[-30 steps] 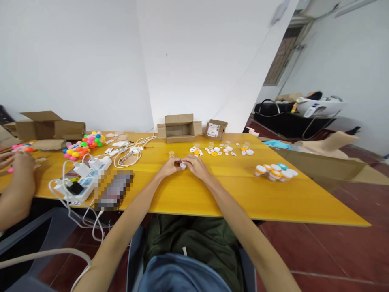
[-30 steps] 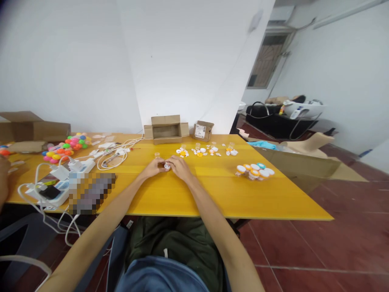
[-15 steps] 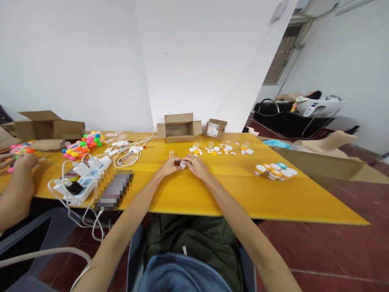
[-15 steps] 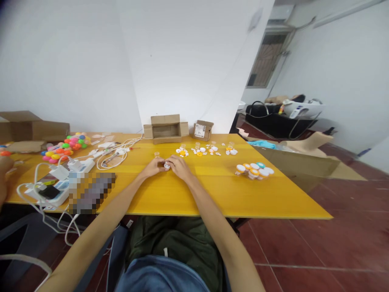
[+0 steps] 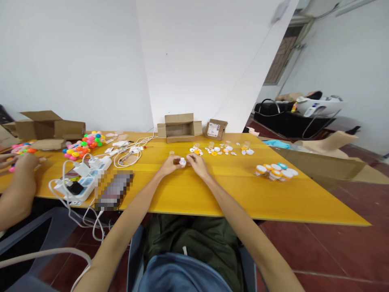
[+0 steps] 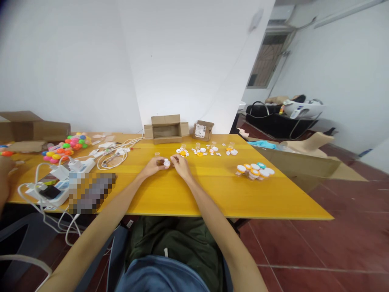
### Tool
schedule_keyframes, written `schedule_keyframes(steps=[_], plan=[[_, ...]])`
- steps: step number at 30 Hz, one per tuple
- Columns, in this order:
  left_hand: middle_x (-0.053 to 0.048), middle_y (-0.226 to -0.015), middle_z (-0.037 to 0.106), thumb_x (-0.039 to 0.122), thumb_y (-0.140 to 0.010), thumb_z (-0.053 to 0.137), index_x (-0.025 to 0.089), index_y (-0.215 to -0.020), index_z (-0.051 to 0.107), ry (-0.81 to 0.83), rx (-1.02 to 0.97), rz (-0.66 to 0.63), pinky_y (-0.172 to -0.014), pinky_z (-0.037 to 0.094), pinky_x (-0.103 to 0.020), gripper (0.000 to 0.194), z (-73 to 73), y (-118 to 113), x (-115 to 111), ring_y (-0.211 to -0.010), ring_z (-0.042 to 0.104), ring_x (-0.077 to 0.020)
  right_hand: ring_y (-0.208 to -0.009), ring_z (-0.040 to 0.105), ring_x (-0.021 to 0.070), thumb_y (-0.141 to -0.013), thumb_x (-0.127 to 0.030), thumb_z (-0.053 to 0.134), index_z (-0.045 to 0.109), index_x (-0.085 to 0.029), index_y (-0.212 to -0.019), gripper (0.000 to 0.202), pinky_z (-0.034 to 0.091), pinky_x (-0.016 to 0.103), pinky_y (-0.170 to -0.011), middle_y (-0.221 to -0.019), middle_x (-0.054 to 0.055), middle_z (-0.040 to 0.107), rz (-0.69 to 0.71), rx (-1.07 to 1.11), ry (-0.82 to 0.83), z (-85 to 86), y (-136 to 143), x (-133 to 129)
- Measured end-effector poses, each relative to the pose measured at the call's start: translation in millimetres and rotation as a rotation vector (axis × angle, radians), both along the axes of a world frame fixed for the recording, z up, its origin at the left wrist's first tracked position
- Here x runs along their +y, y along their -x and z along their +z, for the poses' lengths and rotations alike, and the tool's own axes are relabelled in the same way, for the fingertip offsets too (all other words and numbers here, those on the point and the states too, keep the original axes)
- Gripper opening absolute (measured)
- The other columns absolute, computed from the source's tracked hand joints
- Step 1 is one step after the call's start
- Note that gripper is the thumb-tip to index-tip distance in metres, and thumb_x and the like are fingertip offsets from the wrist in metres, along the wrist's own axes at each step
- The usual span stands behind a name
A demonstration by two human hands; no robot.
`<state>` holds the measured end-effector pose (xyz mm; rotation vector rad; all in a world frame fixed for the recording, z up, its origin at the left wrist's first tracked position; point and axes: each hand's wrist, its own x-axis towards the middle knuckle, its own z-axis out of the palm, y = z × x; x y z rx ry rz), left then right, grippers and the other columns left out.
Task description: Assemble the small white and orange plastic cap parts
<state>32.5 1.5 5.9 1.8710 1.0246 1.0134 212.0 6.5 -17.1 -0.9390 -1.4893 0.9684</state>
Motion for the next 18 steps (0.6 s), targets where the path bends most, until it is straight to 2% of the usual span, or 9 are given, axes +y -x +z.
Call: schedule_keyframes(steps=[4, 8, 13, 18], plan=[[-0.003, -0.092, 0.073, 0.031, -0.065, 0.082, 0.020, -0.091, 0.076, -0.028, -0.080, 0.092, -0.085, 0.049, -0.032, 0.029, 3.7, 0, -1, -0.094, 0.065, -0.0223, -0.076, 0.070, 0.0185, -0.085, -0.042, 0.072, 0.067, -0.022, -0.079, 0.021, 0.062, 0.037, -0.079, -0.076, 0.003, 0.073, 0.148, 0.257, 0.254, 1.7, 4, -3], [-0.003, -0.097, 0.073, 0.033, -0.064, 0.084, 0.021, -0.094, 0.076, -0.021, -0.147, 0.148, -0.084, 0.048, -0.030, 0.033, 4.9, -1, -2, -0.097, 0.064, -0.0216, -0.083, 0.073, 0.0177, -0.088, -0.031, 0.071, 0.068, -0.021, -0.082, 0.013, 0.062, 0.037, -0.086, -0.081, 0.005, 0.075, 0.280, 0.414, 0.416, 7.7, 10, -11], [-0.003, -0.100, 0.072, 0.032, -0.063, 0.085, 0.022, -0.096, 0.075, 0.031, -0.197, 0.148, -0.082, 0.048, -0.028, 0.036, 4.0, -3, -3, -0.097, 0.064, -0.0204, -0.083, 0.073, 0.0156, -0.086, -0.018, 0.072, 0.068, -0.021, -0.079, 0.008, 0.061, 0.035, -0.090, -0.084, 0.003, 0.076, 0.304, 0.505, 0.458, 9.2, 12, -13], [-0.003, -0.098, 0.072, 0.034, -0.063, 0.085, 0.021, -0.096, 0.074, 0.046, -0.209, 0.131, -0.082, 0.048, -0.028, 0.037, 4.9, -4, -4, -0.096, 0.064, -0.0202, -0.083, 0.072, 0.0150, -0.086, -0.017, 0.071, 0.071, -0.020, -0.084, 0.004, 0.061, 0.034, -0.088, -0.086, 0.003, 0.076, 0.310, 0.501, 0.457, 6.6, 10, -11]])
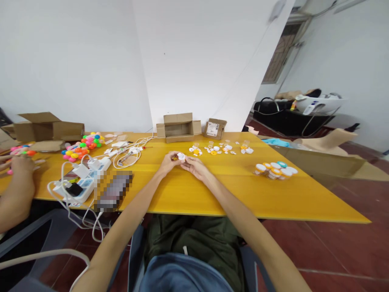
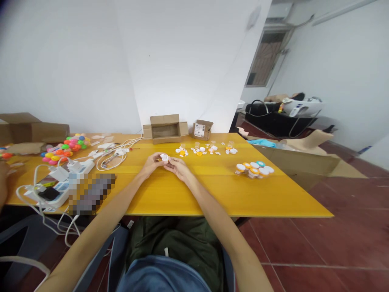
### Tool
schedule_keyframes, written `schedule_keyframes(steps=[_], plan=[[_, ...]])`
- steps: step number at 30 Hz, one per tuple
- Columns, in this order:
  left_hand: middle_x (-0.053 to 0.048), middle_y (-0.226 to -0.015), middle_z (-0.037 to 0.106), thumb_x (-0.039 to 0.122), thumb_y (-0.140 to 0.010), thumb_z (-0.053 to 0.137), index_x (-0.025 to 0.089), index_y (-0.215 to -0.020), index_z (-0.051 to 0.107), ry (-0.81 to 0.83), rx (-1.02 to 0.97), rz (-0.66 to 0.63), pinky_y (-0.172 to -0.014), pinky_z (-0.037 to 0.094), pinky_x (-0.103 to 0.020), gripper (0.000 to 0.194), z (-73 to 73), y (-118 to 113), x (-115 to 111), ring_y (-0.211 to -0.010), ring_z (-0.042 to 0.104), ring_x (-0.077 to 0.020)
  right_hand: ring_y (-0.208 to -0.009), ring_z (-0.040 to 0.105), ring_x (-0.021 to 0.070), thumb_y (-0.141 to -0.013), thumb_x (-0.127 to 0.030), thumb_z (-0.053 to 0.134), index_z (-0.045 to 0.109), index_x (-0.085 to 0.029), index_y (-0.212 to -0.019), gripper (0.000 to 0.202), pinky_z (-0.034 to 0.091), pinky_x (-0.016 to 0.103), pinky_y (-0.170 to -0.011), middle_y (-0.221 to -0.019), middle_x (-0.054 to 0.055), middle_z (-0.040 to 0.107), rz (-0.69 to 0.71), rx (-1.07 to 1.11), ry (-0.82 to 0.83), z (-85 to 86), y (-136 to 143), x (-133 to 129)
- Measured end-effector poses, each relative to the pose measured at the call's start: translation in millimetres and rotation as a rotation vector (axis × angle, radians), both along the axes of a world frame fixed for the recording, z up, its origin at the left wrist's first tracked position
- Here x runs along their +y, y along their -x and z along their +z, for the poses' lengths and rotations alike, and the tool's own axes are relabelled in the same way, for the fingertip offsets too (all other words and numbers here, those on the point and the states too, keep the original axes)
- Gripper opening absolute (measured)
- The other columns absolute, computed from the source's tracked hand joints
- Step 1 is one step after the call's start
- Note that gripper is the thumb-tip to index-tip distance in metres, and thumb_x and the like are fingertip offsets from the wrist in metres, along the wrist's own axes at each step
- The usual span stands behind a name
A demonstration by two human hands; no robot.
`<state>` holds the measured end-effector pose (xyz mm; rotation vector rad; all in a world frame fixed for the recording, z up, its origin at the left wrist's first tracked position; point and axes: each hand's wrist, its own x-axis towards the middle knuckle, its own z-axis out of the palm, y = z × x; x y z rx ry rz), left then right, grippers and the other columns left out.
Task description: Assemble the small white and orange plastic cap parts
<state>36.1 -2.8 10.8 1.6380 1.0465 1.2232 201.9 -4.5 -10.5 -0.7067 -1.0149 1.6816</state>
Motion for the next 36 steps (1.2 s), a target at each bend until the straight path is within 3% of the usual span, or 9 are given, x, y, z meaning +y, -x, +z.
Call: schedule_keyframes(steps=[16, 25, 30, 36], plan=[[-0.003, -0.103, 0.070, 0.032, -0.061, 0.086, 0.023, -0.098, 0.074, 0.023, -0.028, -0.073, -0.088, 0.049, -0.030, 0.041, 2.5, 1, -2, -0.105, 0.062, -0.0212, -0.059, 0.059, 0.0099, -0.088, -0.036, 0.073, 0.067, -0.019, -0.075, 0.023, 0.053, 0.020, -0.059, -0.069, 0.001, 0.069, 0.036, -0.023, 0.044, 12.0, 2, -9], [-0.003, -0.099, 0.069, 0.031, -0.060, 0.085, 0.021, -0.095, 0.075, 0.035, -0.045, -0.097, -0.088, 0.050, -0.031, 0.037, 2.3, 3, -2, -0.101, 0.063, -0.0208, -0.058, 0.058, 0.0098, -0.088, -0.042, 0.072, 0.068, -0.019, -0.073, 0.029, 0.051, 0.019, -0.055, -0.070, 0.003, 0.070, 0.024, -0.101, 0.038, 14.5, 4, -9], [-0.003, -0.093, 0.072, 0.034, -0.063, 0.085, 0.019, -0.091, 0.076, -0.024, 0.075, -0.059, -0.087, 0.051, -0.033, 0.033, -0.8, 6, 4, -0.096, 0.065, -0.0214, -0.057, 0.060, 0.0101, -0.091, -0.045, 0.067, 0.067, -0.018, -0.070, 0.034, 0.052, 0.019, -0.054, -0.065, 0.003, 0.068, -0.049, -0.235, -0.036, 13.0, 3, -4], [-0.003, -0.088, 0.075, 0.030, -0.064, 0.083, 0.019, -0.087, 0.076, -0.090, 0.271, -0.057, -0.093, 0.051, -0.039, 0.026, -11.0, 10, 13, -0.090, 0.067, -0.0230, -0.050, 0.058, 0.0097, -0.089, -0.039, 0.066, 0.064, -0.018, -0.068, 0.030, 0.049, 0.019, -0.046, -0.060, 0.000, 0.064, -0.254, -0.444, -0.153, 11.2, -5, 3]])
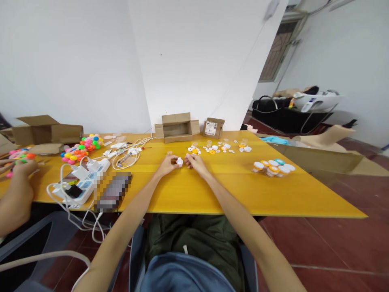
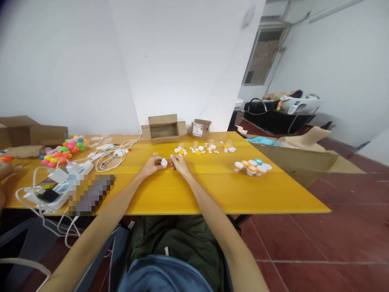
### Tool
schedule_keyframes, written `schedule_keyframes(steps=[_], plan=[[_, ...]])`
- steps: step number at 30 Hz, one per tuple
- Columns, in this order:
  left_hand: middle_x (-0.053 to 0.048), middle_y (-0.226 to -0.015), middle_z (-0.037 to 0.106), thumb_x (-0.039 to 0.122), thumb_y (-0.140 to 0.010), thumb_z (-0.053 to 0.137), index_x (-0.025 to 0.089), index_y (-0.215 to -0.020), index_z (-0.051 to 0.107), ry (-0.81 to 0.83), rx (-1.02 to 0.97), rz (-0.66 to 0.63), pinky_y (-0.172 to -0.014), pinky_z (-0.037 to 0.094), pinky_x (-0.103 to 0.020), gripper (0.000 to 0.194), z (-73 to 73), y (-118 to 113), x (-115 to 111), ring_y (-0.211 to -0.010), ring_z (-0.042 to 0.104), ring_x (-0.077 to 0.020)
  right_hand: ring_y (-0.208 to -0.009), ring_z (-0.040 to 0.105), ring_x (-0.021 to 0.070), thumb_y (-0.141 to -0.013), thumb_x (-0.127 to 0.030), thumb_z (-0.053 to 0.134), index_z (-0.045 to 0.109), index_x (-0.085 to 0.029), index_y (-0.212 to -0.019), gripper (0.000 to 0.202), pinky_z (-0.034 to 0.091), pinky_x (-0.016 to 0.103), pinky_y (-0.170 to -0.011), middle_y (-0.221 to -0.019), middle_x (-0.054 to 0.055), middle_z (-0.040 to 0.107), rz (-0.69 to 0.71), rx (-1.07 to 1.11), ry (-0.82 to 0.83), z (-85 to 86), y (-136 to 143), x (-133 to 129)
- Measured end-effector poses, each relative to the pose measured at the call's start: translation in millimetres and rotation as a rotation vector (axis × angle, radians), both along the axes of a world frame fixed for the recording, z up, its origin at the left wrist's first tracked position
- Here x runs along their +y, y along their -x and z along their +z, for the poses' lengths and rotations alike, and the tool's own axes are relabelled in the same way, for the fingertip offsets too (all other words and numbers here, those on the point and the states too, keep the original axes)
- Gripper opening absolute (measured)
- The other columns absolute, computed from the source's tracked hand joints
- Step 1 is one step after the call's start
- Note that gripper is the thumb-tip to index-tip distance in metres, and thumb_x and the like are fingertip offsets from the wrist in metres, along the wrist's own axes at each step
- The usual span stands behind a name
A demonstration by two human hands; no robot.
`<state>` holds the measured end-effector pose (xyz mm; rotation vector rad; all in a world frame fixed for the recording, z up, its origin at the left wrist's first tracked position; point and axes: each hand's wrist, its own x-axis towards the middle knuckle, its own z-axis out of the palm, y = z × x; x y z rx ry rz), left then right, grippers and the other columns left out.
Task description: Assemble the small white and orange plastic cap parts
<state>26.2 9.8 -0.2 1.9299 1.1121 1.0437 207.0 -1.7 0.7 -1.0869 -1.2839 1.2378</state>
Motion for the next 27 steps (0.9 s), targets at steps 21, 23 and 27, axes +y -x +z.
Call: schedule_keyframes(steps=[21, 23, 27], plan=[[-0.003, -0.093, 0.070, 0.024, -0.071, 0.076, 0.020, -0.096, 0.072, -0.080, 0.005, 0.005, -0.089, 0.053, -0.036, 0.026, 5.5, 13, 2, -0.090, 0.066, -0.0199, -0.058, 0.066, 0.0151, -0.083, -0.030, 0.065, 0.068, -0.021, -0.079, 0.010, 0.057, 0.027, -0.055, -0.071, 0.000, 0.070, 0.004, -0.263, -0.182, -18.0, -8, 16], [-0.002, -0.093, 0.070, 0.022, -0.077, 0.067, 0.021, -0.097, 0.072, -0.113, -0.030, 0.085, -0.089, 0.053, -0.036, 0.021, 7.4, 18, 5, -0.090, 0.065, -0.0198, -0.071, 0.070, 0.0177, -0.081, -0.025, 0.066, 0.069, -0.022, -0.082, 0.005, 0.060, 0.031, -0.066, -0.080, 0.002, 0.073, -0.016, -0.284, -0.227, -18.8, -8, 17], [-0.005, -0.109, 0.070, 0.018, -0.077, 0.066, 0.024, -0.108, 0.070, -0.236, -0.006, 0.240, -0.093, 0.052, -0.038, 0.032, 3.2, 26, 14, -0.099, 0.064, -0.0220, -0.095, 0.071, 0.0209, -0.075, -0.018, 0.072, 0.070, -0.022, -0.092, 0.018, 0.057, 0.039, -0.091, -0.099, 0.005, 0.076, 0.003, -0.354, -0.345, -19.8, -4, 16]])
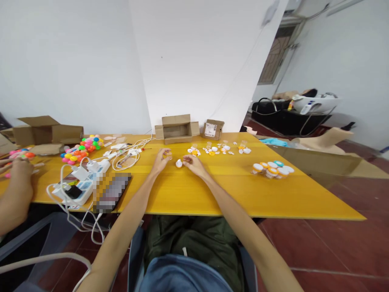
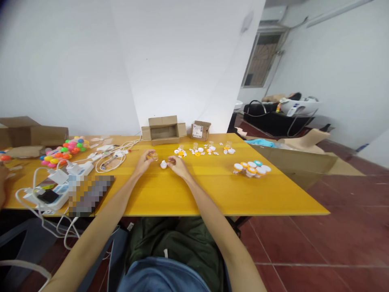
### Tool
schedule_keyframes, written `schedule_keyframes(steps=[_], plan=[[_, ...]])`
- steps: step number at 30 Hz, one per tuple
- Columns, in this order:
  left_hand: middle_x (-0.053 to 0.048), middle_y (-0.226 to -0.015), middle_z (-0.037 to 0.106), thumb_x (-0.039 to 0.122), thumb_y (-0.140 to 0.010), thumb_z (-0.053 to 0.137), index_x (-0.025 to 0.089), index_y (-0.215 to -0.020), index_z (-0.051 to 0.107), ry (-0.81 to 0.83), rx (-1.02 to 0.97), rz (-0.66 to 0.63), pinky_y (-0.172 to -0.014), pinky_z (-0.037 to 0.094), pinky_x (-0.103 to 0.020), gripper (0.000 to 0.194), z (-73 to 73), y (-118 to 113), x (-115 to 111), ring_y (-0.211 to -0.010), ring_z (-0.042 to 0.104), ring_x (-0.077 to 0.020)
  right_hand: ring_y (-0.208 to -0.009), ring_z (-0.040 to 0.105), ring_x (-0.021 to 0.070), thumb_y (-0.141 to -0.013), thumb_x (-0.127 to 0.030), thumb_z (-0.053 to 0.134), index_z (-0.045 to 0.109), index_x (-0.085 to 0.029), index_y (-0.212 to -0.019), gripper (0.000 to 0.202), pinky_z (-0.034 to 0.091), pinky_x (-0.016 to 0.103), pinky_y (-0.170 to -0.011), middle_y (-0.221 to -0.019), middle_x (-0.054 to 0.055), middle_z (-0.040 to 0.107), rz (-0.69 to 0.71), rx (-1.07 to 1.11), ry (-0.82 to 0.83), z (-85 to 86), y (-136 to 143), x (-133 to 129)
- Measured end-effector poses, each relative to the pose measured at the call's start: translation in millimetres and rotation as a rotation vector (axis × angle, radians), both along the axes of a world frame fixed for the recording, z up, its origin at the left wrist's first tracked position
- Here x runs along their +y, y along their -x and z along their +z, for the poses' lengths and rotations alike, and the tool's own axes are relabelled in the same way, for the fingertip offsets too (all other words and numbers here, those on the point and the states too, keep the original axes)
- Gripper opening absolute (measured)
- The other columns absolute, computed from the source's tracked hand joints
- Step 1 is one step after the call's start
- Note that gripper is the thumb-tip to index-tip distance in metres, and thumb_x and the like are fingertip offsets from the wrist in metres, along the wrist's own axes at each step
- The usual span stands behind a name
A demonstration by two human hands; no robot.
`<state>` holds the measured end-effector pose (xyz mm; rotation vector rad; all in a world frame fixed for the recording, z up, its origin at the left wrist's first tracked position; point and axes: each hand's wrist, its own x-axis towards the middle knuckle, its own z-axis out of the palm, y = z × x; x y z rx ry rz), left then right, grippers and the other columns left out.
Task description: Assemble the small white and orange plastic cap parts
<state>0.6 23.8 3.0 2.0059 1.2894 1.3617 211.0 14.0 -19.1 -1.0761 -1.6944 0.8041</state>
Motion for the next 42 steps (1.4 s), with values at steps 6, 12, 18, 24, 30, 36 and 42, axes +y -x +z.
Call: schedule_keyframes(steps=[6, 12, 18, 24, 30, 36, 42], plan=[[-0.007, -0.125, 0.065, 0.015, -0.087, 0.056, 0.026, -0.117, 0.069, -0.069, 0.218, -0.065, -0.111, 0.042, -0.045, 0.034, -14.5, 2, 7, -0.123, 0.057, -0.0239, -0.107, 0.068, 0.0252, -0.068, -0.026, 0.084, 0.070, -0.023, -0.105, 0.040, 0.050, 0.044, -0.101, -0.112, 0.007, 0.073, 0.007, -0.239, -0.068, 0.1, 7, -7], [-0.006, -0.104, 0.068, 0.010, -0.084, 0.055, 0.023, -0.104, 0.072, -0.055, 0.172, -0.101, -0.102, 0.050, -0.041, 0.030, -12.4, 2, 2, -0.103, 0.063, -0.0214, -0.101, 0.066, 0.0244, -0.070, -0.031, 0.084, 0.070, -0.023, -0.097, 0.031, 0.050, 0.039, -0.091, -0.106, 0.006, 0.073, -0.066, -0.380, -0.097, 4.9, 13, -10], [-0.004, -0.101, 0.068, 0.024, -0.086, 0.062, 0.021, -0.108, 0.067, 0.046, -0.100, -0.131, -0.087, 0.055, -0.031, 0.022, -6.3, -7, 1, -0.091, 0.068, -0.0164, -0.094, 0.064, 0.0213, -0.074, -0.031, 0.081, 0.070, -0.023, -0.089, 0.021, 0.047, 0.033, -0.082, -0.096, 0.003, 0.072, -0.076, -0.429, -0.131, 6.0, 14, -12], [-0.005, -0.106, 0.070, 0.041, -0.087, 0.066, 0.020, -0.115, 0.062, 0.095, -0.221, -0.203, -0.087, 0.056, -0.031, 0.035, -2.3, -18, -6, -0.090, 0.071, -0.0164, -0.091, 0.064, 0.0209, -0.072, -0.032, 0.082, 0.070, -0.023, -0.088, 0.022, 0.046, 0.032, -0.081, -0.094, 0.002, 0.071, -0.084, -0.429, -0.112, 7.3, 14, -13], [-0.007, -0.110, 0.071, 0.037, -0.084, 0.069, 0.020, -0.114, 0.064, 0.117, -0.196, -0.259, -0.088, 0.055, -0.032, 0.034, 1.4, -29, -16, -0.095, 0.070, -0.0180, -0.090, 0.063, 0.0209, -0.073, -0.033, 0.083, 0.069, -0.023, -0.087, 0.023, 0.046, 0.031, -0.078, -0.093, 0.003, 0.070, -0.081, -0.445, -0.118, 6.3, 12, -11], [-0.007, -0.114, 0.069, 0.028, -0.083, 0.068, 0.021, -0.113, 0.067, 0.076, -0.124, -0.254, -0.090, 0.054, -0.032, 0.031, 5.5, -31, -22, -0.103, 0.067, -0.0196, -0.091, 0.063, 0.0225, -0.073, -0.033, 0.082, 0.068, -0.022, -0.085, 0.021, 0.047, 0.032, -0.078, -0.093, 0.005, 0.070, -0.077, -0.450, -0.118, 6.7, 12, -11], [-0.005, -0.109, 0.068, 0.030, -0.083, 0.069, 0.023, -0.105, 0.071, 0.023, -0.008, -0.259, -0.086, 0.054, -0.031, 0.023, 6.0, -31, -24, -0.098, 0.066, -0.0186, -0.092, 0.064, 0.0244, -0.073, -0.032, 0.082, 0.071, -0.022, -0.090, 0.023, 0.048, 0.033, -0.080, -0.095, 0.006, 0.070, -0.078, -0.449, -0.112, 9.1, 13, -13]])
